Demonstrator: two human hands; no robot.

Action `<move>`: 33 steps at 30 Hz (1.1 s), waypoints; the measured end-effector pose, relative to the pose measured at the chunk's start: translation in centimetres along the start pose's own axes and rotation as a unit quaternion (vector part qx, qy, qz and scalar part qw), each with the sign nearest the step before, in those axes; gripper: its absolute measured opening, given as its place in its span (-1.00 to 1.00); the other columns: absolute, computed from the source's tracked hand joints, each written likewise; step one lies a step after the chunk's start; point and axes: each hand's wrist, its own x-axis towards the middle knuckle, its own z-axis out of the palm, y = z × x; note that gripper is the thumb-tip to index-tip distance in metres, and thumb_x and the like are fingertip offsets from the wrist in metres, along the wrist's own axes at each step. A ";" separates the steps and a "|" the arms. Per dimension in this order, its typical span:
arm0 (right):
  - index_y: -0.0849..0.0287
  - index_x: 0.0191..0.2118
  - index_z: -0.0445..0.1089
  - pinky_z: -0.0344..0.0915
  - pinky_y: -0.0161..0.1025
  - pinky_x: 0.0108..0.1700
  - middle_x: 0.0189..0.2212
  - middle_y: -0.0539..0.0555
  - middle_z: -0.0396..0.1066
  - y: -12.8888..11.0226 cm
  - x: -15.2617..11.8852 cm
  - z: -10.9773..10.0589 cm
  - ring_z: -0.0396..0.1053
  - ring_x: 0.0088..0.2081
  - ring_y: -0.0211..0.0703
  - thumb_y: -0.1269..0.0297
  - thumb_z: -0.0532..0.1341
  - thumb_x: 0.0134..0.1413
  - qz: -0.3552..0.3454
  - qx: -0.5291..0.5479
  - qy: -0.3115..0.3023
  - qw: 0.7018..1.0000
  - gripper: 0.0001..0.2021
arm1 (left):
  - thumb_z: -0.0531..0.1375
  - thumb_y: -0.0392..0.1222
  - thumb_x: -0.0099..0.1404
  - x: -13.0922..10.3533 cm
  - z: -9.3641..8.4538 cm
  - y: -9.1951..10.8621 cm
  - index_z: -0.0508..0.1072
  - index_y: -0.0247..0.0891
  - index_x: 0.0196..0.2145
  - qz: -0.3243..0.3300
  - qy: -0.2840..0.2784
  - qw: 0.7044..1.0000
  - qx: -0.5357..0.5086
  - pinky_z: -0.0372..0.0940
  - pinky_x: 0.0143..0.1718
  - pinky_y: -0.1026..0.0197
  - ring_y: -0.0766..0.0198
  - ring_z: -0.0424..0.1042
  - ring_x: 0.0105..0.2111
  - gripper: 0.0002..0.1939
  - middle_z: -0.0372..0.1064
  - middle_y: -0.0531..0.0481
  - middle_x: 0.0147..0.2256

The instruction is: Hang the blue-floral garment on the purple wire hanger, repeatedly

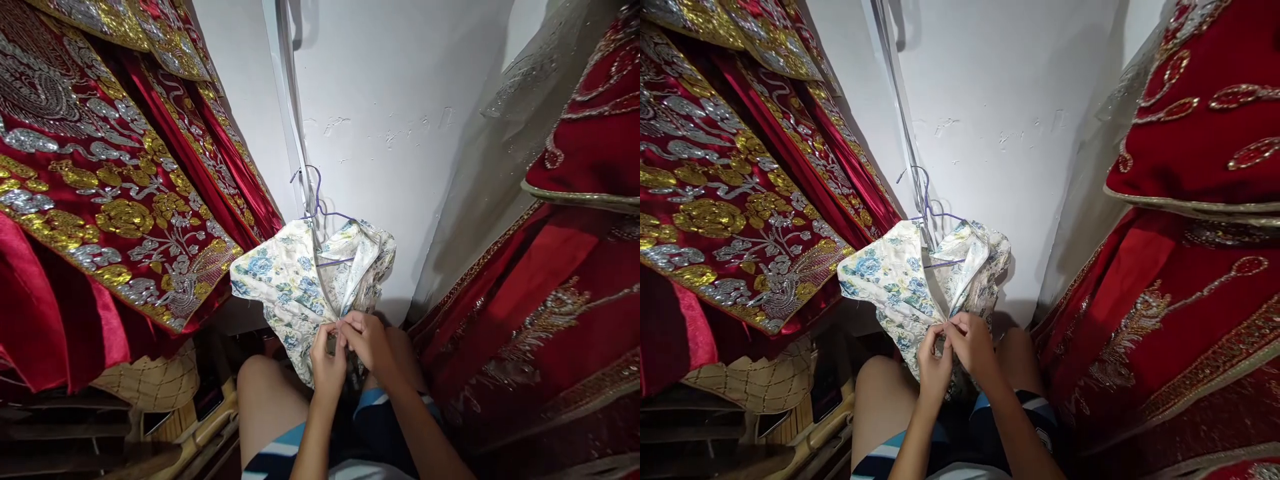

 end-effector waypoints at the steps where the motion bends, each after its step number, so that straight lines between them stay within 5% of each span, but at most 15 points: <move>1: 0.15 -0.58 0.33 0.16 -0.29 -0.48 -0.64 0.01 0.38 -1.0 0.9 -0.1 0.30 -0.57 -0.22 0.29 0.17 0.07 -0.010 0.007 0.006 1.000 -0.77 | 0.10 -0.23 0.35 0.2 -0.1 -0.2 0.39 -0.24 -0.30 -0.004 -0.009 1.000 0.007 0.28 -0.27 0.24 0.22 0.41 -0.32 -0.90 0.38 -0.02 -0.37; 7: 0.20 -0.52 0.42 0.08 -0.33 -0.57 -0.62 0.01 0.43 -8.6 8.1 0.1 0.16 -0.65 -0.32 0.28 0.22 0.01 -0.069 0.074 0.015 0.995 -0.84 | 0.09 -0.18 0.37 0.5 -0.4 -2.1 0.34 -0.24 -0.34 -0.023 -0.039 0.997 0.056 0.24 -0.28 0.24 0.23 0.38 -0.35 -0.87 0.33 0.00 -0.40; 12: 0.21 -0.42 0.45 0.08 -0.35 -0.55 -0.57 0.00 0.46 -11.4 9.6 0.7 0.19 -0.62 -0.34 0.25 0.22 0.06 -0.123 0.091 0.023 0.988 -0.85 | 0.08 -0.18 0.36 0.9 -0.9 -2.5 0.31 -0.23 -0.40 -0.023 -0.116 0.989 0.089 0.21 -0.33 0.25 0.26 0.33 -0.41 -0.84 0.29 0.04 -0.46; 15: 0.19 -0.34 0.45 0.09 -0.36 -0.55 -0.58 -0.04 0.42 -11.0 9.0 0.4 0.19 -0.62 -0.34 0.24 0.21 0.08 -0.138 0.104 0.010 0.985 -0.86 | 0.10 -0.16 0.36 3.1 -2.1 -0.8 0.40 -0.25 -0.29 -0.007 -0.101 0.993 0.056 0.26 -0.24 0.22 0.24 0.39 -0.34 -0.86 0.38 -0.02 -0.37; 20: 0.18 -0.40 0.40 0.11 -0.36 -0.54 -0.66 -0.08 0.30 -10.4 8.3 -0.5 0.18 -0.62 -0.34 0.22 0.21 0.08 -0.147 0.120 0.021 0.982 -0.85 | 0.10 -0.14 0.41 10.8 -4.5 5.4 0.33 -0.23 0.15 0.115 0.037 0.993 0.019 0.29 -0.17 0.21 0.26 0.41 -0.30 -0.62 0.41 -0.03 -0.29; 25: 0.16 -0.48 0.31 0.00 -0.36 -0.57 -0.68 -0.12 0.14 -9.8 9.2 -1.0 0.07 -0.63 -0.36 0.21 0.22 0.05 -0.161 0.100 0.033 0.981 -0.82 | 0.12 -0.15 0.41 16.9 -5.0 10.2 0.49 -0.28 -0.23 0.249 -0.022 0.958 0.144 0.26 -0.24 0.25 0.30 0.39 -0.35 -0.81 0.46 -0.02 -0.32; 28: 0.15 -0.52 0.26 -0.06 -0.34 -0.57 -0.67 -0.11 0.15 -7.8 10.2 -0.7 0.03 -0.62 -0.36 0.23 0.21 0.02 -0.148 0.050 0.066 0.986 -0.81 | 0.12 -0.17 0.41 17.9 -5.2 11.1 0.45 -0.30 -0.34 0.285 -0.001 0.940 0.189 0.24 -0.24 0.25 0.30 0.38 -0.37 -0.79 0.43 0.01 -0.39; 33: 0.13 -0.61 0.17 -0.12 -0.33 -0.54 -0.69 -0.14 0.06 -3.2 9.4 0.4 -0.02 -0.61 -0.36 0.27 0.18 -0.08 -0.102 0.061 0.041 0.992 -0.79 | 0.16 -0.16 0.37 18.7 -9.9 8.1 0.41 -0.31 -0.35 0.173 0.243 0.954 0.034 0.25 -0.28 0.28 0.35 0.33 -0.37 -0.82 0.34 0.08 -0.42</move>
